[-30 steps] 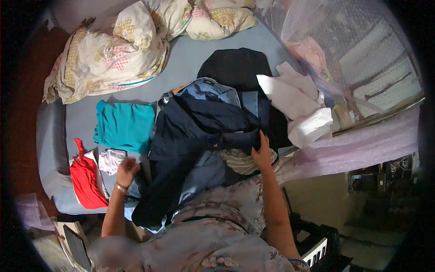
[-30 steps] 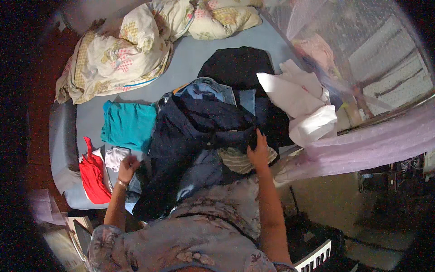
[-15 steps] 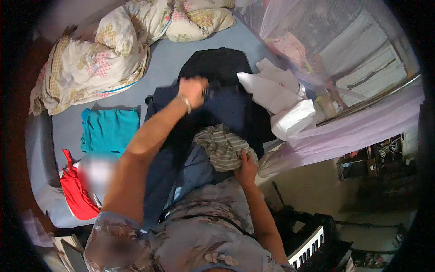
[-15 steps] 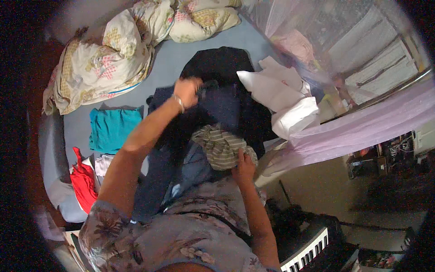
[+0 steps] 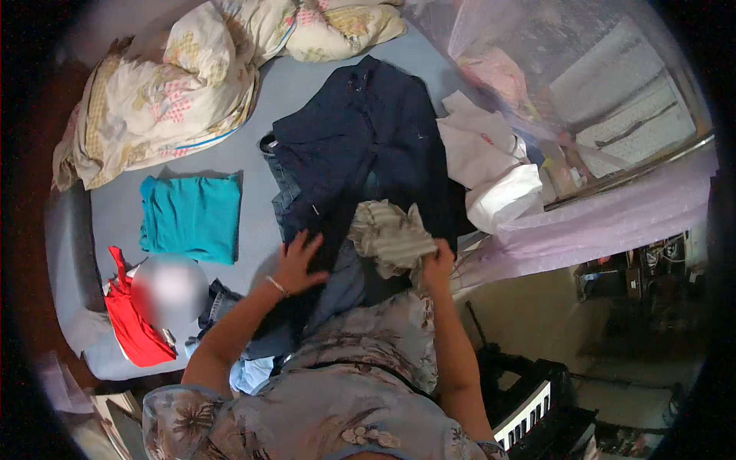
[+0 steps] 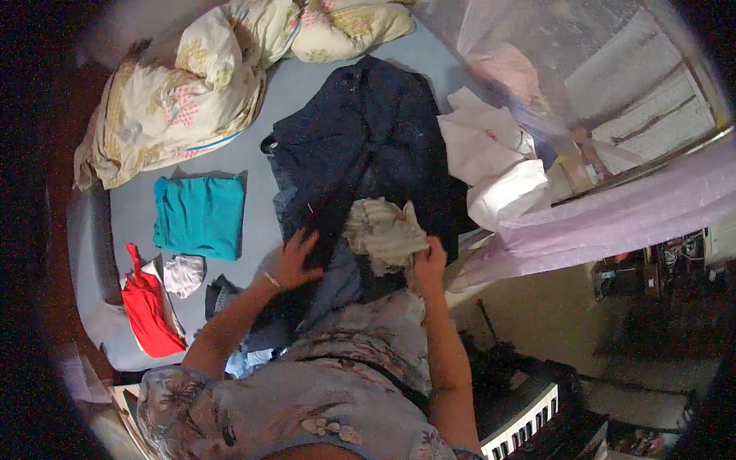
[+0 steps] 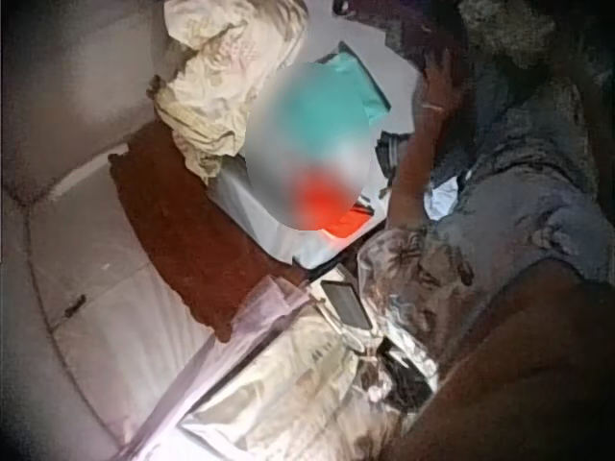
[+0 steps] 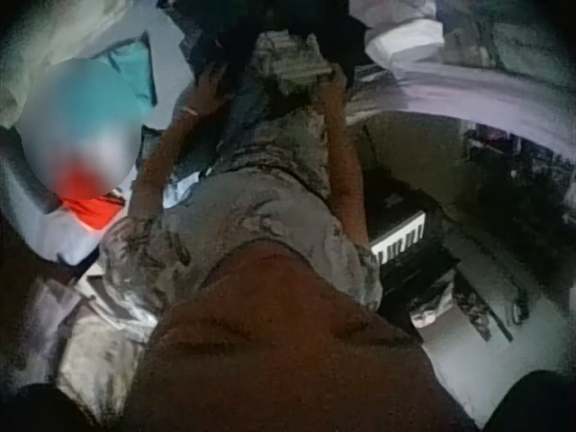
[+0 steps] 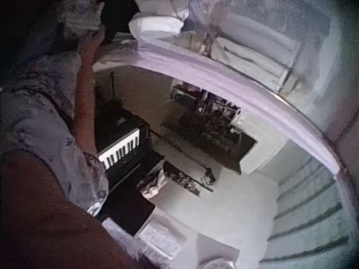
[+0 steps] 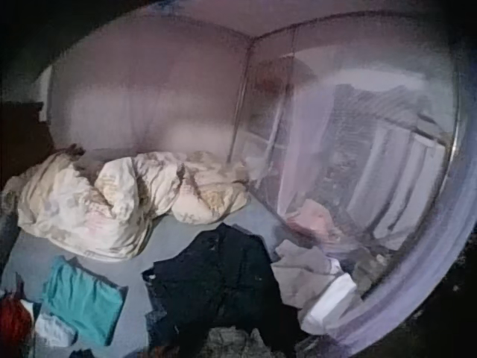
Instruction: Folding various items of clothing, including t-shirts and trousers, on top of a bed.
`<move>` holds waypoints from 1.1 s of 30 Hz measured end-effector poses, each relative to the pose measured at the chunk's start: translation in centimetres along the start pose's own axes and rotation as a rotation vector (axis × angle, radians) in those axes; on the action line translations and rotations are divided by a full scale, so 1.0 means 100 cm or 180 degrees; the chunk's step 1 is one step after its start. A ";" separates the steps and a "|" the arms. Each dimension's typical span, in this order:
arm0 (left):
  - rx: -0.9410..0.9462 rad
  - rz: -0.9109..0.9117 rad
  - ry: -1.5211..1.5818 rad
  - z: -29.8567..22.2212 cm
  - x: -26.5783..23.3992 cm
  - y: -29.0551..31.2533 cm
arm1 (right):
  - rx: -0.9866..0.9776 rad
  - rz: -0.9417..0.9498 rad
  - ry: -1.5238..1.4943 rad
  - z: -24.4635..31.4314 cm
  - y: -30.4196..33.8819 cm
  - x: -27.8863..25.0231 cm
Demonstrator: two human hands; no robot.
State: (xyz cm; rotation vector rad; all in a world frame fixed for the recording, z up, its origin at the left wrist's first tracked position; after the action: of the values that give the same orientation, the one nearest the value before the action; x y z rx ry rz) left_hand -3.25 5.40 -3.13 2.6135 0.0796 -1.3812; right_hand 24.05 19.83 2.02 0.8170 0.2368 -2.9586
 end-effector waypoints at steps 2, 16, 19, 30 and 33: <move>-0.0055 -0.0518 0.0504 0.001 -0.005 0.013 | -0.0190 0.0152 -0.0807 0.049 -0.012 -0.006; 0.0377 -0.0373 0.5677 -0.065 -0.125 -0.052 | 0.0920 0.0966 -0.4357 0.156 -0.038 -0.008; 0.0003 -0.0931 0.5127 -0.019 -0.162 -0.064 | 0.1373 -0.0188 -0.2513 0.069 -0.056 -0.029; 0.1628 -0.0670 0.0551 -0.096 -0.026 0.034 | -0.0356 0.0210 -0.0463 -0.006 0.017 0.032; 0.1796 -0.0543 -0.0657 -0.110 0.006 0.045 | -0.1627 0.0601 0.0831 0.026 0.031 0.064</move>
State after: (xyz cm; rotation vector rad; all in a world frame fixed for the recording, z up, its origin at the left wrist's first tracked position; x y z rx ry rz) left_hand 6.66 3.02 3.01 2.9268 -0.1407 -1.9681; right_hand 17.56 16.20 0.48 1.0646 0.8340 -2.4372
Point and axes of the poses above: each hand's wrist, its own y-axis away from the middle knuckle, its own x-axis out of the palm, z = x × y, the point moved 9 cm from there along -y, towards the middle knuckle, and after that the axes turned 4 degrees about -z, right-handed, at the moved point
